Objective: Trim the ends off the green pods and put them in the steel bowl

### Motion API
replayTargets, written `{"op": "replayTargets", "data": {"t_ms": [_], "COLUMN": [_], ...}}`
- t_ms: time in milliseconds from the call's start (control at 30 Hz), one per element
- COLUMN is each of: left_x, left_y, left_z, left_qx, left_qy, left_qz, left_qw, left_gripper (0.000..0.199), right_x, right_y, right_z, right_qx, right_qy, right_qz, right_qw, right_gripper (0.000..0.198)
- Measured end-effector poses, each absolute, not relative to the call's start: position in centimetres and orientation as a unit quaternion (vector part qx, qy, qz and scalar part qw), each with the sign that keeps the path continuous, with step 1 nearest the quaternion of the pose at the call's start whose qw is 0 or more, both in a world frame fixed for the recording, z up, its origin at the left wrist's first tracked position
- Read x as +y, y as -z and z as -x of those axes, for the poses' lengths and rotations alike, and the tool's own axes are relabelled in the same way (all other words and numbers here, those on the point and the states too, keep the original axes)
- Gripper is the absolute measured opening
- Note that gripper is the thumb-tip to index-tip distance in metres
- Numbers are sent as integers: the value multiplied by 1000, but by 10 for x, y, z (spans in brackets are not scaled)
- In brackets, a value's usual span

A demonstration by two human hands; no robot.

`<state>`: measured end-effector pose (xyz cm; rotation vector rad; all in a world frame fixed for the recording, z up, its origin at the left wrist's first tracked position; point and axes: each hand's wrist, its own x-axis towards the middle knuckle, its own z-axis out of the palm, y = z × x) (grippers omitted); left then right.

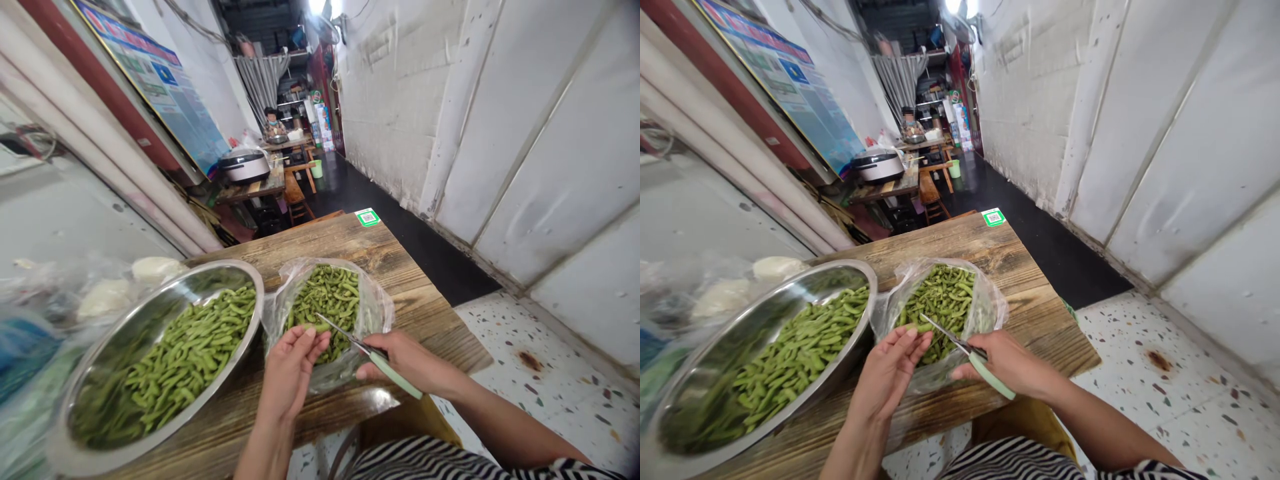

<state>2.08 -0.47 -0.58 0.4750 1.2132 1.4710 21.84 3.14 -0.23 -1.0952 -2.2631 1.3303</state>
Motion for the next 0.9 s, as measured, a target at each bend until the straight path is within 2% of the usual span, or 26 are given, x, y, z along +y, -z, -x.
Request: {"op": "replayTargets", "data": {"t_ms": [67, 133, 167, 233, 300, 367, 400, 467, 533, 633, 800, 900], "left_x": [-5, -6, -6, -7, -6, -4, -2, 3, 9, 17, 18, 12], "left_y": [7, 6, 4, -3, -10, -13, -12, -4, 9, 26, 26, 18], "left_z": [-19, -8, 1, 22, 42, 50, 48, 34, 14, -5, 2, 4], "left_qx": [524, 559, 592, 665, 712, 723, 717, 694, 677, 679, 697, 654], "left_qy": [-619, -640, -655, -660, -597, -509, -476, -435, -395, -368, -441, -524], "left_qz": [-215, -253, -275, -317, -366, -443, -486, -565, -620, -617, -507, -388], "left_qw": [543, 463, 379, 150, -50, -146, -153, -99, 22, 152, 248, 383], "left_gripper": [27, 26, 25, 27, 33, 43, 45, 40, 25, 19, 21, 35], "right_x": [32, 35, 36, 39, 41, 42, 42, 42, 41, 41, 42, 42], "right_y": [7, 12, 14, 16, 16, 15, 14, 13, 12, 11, 11, 9], "right_z": [-217, -217, -218, -220, -223, -224, -224, -223, -223, -224, -229, -229], "right_qx": [-787, -785, -784, -783, -786, -790, -792, -792, -792, -791, -791, -778], "right_qy": [-456, -445, -437, -417, -402, -397, -396, -396, -395, -395, -419, -479], "right_qz": [387, 400, 409, 430, 442, 442, 441, 441, 444, 446, 423, 379], "right_qw": [150, 160, 165, 166, 158, 150, 149, 144, 140, 138, 138, 149], "right_gripper": [42, 43, 43, 44, 43, 42, 42, 42, 43, 42, 41, 45]}}
